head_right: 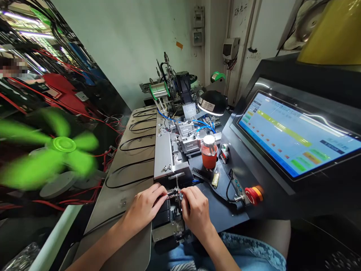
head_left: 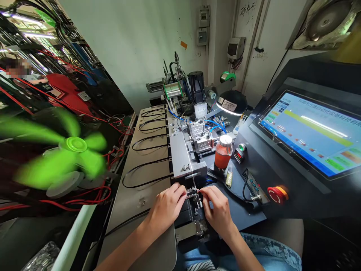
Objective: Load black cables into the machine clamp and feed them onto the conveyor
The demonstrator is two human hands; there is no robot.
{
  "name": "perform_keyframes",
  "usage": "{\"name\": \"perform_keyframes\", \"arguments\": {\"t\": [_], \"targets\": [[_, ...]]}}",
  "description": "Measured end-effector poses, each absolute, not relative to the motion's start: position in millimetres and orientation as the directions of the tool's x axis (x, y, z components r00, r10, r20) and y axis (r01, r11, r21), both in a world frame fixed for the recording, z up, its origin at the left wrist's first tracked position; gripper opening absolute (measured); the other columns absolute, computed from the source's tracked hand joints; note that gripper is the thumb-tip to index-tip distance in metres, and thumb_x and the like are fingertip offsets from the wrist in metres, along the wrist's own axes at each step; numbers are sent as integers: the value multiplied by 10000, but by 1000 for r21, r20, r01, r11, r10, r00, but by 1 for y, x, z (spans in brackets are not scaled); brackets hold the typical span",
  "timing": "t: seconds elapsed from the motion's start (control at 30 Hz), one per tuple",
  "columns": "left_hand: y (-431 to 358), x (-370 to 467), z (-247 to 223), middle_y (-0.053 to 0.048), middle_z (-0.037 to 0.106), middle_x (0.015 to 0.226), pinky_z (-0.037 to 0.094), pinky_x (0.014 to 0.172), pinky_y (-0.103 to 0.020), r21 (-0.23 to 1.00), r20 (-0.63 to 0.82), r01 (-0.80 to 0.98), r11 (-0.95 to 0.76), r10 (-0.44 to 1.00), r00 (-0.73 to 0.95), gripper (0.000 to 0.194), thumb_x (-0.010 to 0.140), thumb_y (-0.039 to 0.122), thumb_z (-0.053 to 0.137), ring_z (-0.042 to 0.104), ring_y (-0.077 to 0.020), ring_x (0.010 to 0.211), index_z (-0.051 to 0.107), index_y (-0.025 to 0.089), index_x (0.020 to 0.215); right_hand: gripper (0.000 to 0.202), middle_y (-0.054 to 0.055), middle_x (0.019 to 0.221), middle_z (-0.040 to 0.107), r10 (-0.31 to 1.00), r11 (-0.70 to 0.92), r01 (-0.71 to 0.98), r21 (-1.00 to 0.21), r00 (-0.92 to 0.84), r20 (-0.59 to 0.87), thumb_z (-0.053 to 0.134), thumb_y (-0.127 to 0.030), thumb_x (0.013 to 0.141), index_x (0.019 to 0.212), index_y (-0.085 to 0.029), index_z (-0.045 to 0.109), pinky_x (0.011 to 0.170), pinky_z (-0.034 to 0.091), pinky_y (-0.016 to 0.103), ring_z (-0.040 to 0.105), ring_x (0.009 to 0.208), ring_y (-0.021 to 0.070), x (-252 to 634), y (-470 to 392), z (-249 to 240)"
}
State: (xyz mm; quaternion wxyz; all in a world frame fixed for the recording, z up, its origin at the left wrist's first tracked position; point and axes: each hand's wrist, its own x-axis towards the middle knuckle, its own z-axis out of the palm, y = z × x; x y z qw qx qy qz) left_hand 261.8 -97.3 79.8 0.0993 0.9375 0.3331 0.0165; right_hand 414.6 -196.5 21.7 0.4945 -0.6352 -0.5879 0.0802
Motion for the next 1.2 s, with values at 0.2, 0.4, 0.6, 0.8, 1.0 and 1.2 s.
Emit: {"name": "perform_keyframes", "arguments": {"t": [0.2, 0.4, 0.6, 0.8, 1.0, 1.2], "targets": [[-97, 262, 80, 0, 602, 865, 455, 665, -262, 191, -35, 626, -756, 633, 774, 141, 939, 210, 427, 616, -163, 741, 555, 214, 882, 218, 63, 831, 632, 831, 187, 663, -725, 288, 477, 420, -79, 874, 959, -184, 591, 685, 478, 313, 586, 775, 196, 414, -197, 21], [-97, 263, 81, -1, 608, 874, 448, 659, -252, 186, -46, 628, -755, 632, 773, 142, 939, 200, 429, 618, -157, 741, 557, 210, 878, 209, 65, 846, 633, 823, 196, 646, -738, 300, 482, 416, -79, 887, 965, -181, 581, 694, 475, 317, 580, 787, 195, 414, -198, 22], [-97, 262, 80, -2, 611, 871, 448, 659, -249, 183, -45, 631, -754, 635, 771, 140, 938, 210, 433, 617, -156, 740, 562, 211, 882, 216, 68, 839, 637, 826, 194, 657, -728, 291, 483, 421, -73, 878, 968, -176, 588, 692, 481, 319, 581, 778, 193, 414, -198, 23], [-97, 263, 80, -3, 612, 864, 453, 662, -252, 183, -39, 630, -755, 635, 772, 138, 934, 209, 440, 620, -160, 739, 566, 210, 878, 218, 65, 829, 637, 825, 195, 656, -729, 292, 483, 416, -79, 880, 958, -183, 592, 677, 485, 317, 587, 767, 192, 413, -198, 21], [-96, 260, 80, -1, 610, 862, 449, 664, -242, 214, -28, 621, -754, 630, 776, 148, 934, 203, 430, 617, -151, 736, 565, 213, 874, 215, 77, 834, 636, 751, 191, 613, -767, 412, 516, 393, -98, 908, 953, -172, 590, 696, 502, 315, 602, 778, 185, 418, -201, 23], [-98, 265, 82, -7, 624, 882, 451, 692, -254, 260, -58, 631, -731, 640, 766, 128, 918, 212, 446, 624, -164, 768, 570, 215, 886, 213, 46, 761, 623, 707, 160, 594, -788, 489, 511, 396, -124, 925, 1022, -169, 580, 627, 504, 264, 609, 675, 155, 420, -207, 26]]}}
